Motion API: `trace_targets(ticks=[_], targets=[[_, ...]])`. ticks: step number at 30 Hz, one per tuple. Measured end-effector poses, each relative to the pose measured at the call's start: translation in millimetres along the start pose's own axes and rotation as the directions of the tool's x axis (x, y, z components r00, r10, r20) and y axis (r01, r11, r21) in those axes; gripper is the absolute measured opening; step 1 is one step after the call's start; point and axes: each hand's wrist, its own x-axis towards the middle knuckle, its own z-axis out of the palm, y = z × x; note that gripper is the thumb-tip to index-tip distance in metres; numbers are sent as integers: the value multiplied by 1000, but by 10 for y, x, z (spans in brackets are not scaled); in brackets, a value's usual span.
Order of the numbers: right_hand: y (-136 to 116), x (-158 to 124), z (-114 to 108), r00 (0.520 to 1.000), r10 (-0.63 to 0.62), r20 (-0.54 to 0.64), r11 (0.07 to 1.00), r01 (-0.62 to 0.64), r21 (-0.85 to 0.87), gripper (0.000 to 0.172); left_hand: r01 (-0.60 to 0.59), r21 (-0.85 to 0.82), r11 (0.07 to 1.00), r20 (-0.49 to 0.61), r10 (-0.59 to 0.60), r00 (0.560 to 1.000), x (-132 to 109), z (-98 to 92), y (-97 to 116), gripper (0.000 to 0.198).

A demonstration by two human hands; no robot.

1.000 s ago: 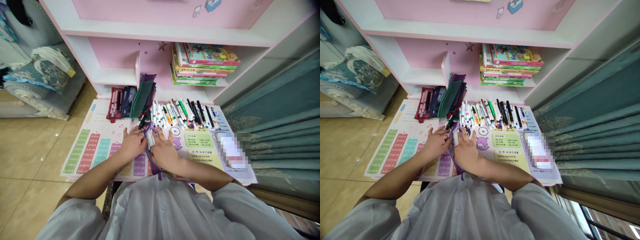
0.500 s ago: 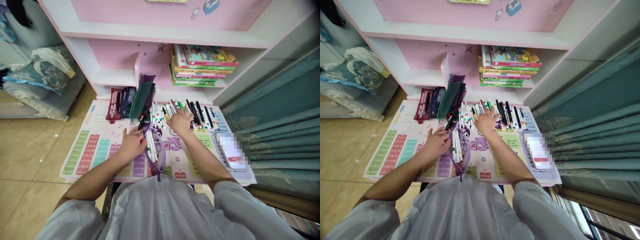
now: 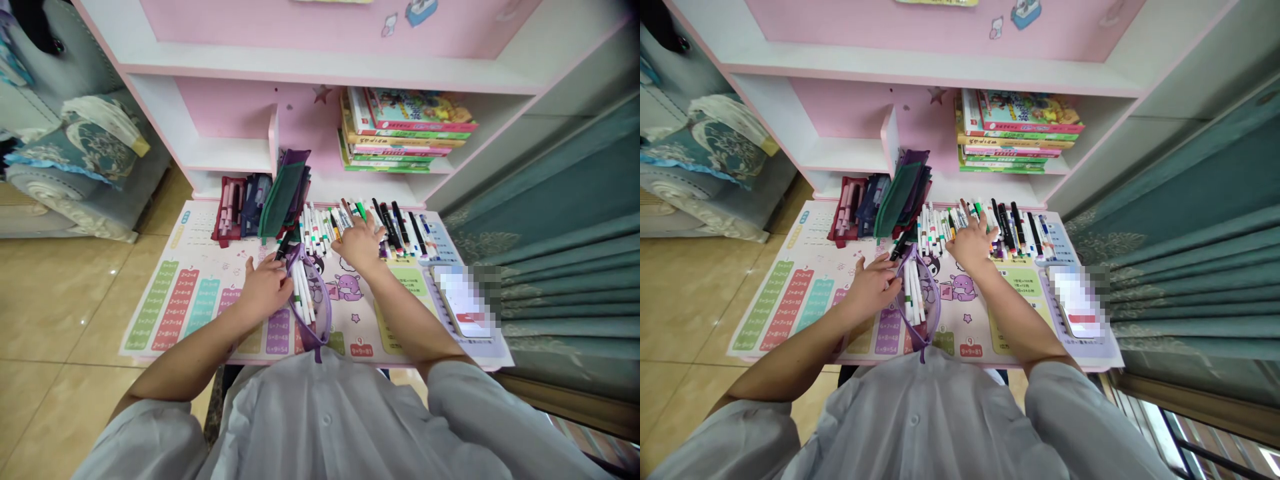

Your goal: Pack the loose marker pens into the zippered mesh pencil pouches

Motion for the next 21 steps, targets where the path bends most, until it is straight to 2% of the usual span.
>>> trace_targets(ticks=[4, 7, 10, 12, 16, 21], targets=[[-8, -153, -269, 999, -26, -22, 995, 28, 95, 20, 7, 7, 1000, 3, -7, 1000, 1, -11, 4, 32], [-3, -389, -558, 989, -147, 30, 966, 137, 221, 15, 9, 11, 1000, 10, -9, 1000, 4, -9, 2, 32], [-11, -663, -809, 933, -349, 84, 899, 308, 310, 16, 10, 8, 1000, 12, -10, 1000, 7, -4, 0, 32], [-44, -811, -896, 889, -437, 136, 867, 376, 326, 16, 13, 3, 1000, 9, -13, 1000, 9, -6, 0, 33], [-172, -965, -852, 827, -526, 200, 837, 460, 297, 14, 16, -4, 1000, 0, -16, 1000, 6, -24, 2, 32], [-339, -1028, -639, 835, -511, 203, 858, 479, 187, 18, -3, 19, 1000, -9, 3, 1000, 1, -23, -14, 31]])
